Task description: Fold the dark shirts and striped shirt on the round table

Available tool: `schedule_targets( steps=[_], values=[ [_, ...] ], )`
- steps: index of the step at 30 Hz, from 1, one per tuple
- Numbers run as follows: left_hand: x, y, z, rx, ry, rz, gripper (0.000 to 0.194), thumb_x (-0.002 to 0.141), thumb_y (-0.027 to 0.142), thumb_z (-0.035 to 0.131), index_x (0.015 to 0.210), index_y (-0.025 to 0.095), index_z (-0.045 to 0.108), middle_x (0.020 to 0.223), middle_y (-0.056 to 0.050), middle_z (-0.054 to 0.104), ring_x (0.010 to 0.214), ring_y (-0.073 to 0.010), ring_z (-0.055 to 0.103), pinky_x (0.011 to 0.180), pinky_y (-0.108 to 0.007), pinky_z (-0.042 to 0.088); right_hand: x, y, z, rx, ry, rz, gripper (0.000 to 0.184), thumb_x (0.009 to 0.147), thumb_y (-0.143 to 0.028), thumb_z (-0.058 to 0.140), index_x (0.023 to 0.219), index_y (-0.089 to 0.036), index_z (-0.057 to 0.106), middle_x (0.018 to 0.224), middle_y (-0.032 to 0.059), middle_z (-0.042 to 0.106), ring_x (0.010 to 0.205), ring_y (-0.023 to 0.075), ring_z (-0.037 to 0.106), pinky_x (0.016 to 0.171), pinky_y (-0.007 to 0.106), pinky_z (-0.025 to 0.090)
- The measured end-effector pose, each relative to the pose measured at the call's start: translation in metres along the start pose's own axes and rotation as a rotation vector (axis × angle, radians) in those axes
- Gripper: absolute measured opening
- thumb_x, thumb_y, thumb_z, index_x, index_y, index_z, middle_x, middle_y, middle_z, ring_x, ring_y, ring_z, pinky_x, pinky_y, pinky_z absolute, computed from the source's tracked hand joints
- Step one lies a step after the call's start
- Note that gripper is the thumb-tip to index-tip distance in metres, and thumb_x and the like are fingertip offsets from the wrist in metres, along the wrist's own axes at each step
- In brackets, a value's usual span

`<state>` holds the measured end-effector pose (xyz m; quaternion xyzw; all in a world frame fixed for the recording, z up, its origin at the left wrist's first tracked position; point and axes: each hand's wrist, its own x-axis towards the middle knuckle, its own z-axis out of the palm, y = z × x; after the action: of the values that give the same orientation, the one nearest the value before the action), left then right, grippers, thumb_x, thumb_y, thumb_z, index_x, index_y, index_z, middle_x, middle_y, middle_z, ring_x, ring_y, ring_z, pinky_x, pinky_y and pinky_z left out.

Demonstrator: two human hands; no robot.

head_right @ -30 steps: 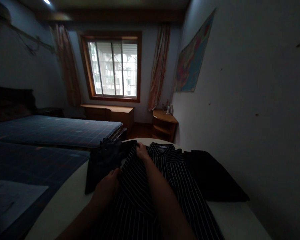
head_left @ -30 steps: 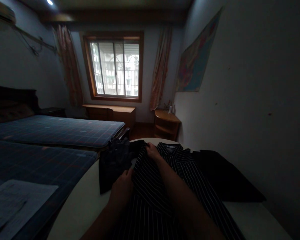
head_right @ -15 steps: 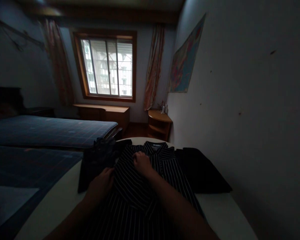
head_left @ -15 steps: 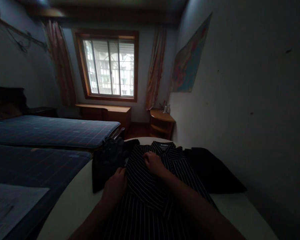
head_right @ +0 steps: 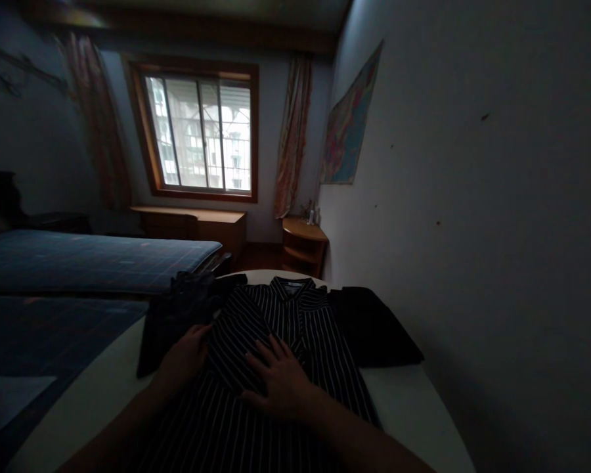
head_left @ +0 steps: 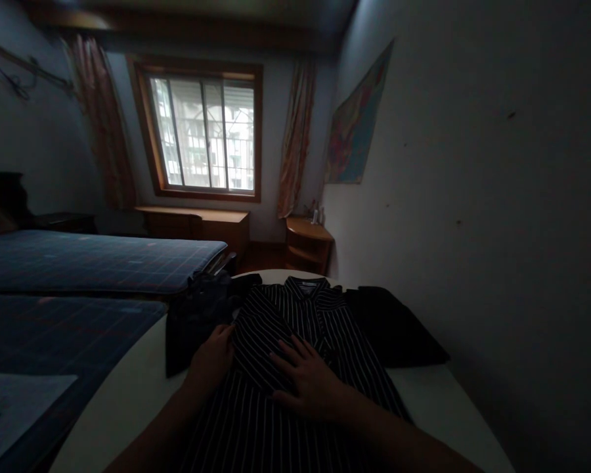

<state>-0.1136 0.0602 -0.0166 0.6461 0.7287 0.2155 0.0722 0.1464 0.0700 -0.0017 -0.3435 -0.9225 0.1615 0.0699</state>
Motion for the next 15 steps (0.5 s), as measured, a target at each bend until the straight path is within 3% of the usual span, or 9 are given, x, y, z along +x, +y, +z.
schedule_targets(
  steps=[7, 11, 15],
  values=[
    [0.001, 0.004, 0.003, -0.204, 0.099, 0.105, 0.045, 0.088, 0.012, 0.041, 0.131, 0.017, 0.055, 0.134, -0.008, 0.057, 0.118, -0.0199, 0.06, 0.108, -0.034, 0.043, -0.001, 0.003, 0.004, 0.013, 0.03, 0.037, 0.072, 0.089, -0.069, 0.046, 0.151, -0.033, 0.037, 0.161, 0.0061, 0.028, 0.149, 0.0358, 0.012, 0.118, 0.057, 0.013],
    [-0.005, 0.015, 0.003, -0.258, 0.086, 0.166, 0.046, 0.088, 0.016, 0.044, 0.133, 0.018, 0.054, 0.138, -0.007, 0.056, 0.121, -0.0202, 0.058, 0.11, -0.035, 0.042, -0.001, 0.001, 0.001, 0.08, 0.047, 0.056, 0.069, 0.091, -0.067, 0.045, 0.148, -0.029, 0.043, 0.159, 0.0061, 0.033, 0.149, 0.0346, 0.015, 0.119, 0.054, 0.013],
    [-0.012, 0.024, 0.0, -0.259, 0.04, 0.197, 0.046, 0.089, 0.015, 0.044, 0.133, 0.022, 0.053, 0.14, -0.005, 0.055, 0.123, -0.0197, 0.057, 0.111, -0.035, 0.041, 0.019, 0.003, -0.008, 0.184, 0.166, 0.148, 0.048, 0.097, -0.049, 0.044, 0.132, -0.02, 0.06, 0.139, 0.0098, 0.058, 0.135, 0.027, 0.045, 0.113, 0.041, 0.031]
  ],
)
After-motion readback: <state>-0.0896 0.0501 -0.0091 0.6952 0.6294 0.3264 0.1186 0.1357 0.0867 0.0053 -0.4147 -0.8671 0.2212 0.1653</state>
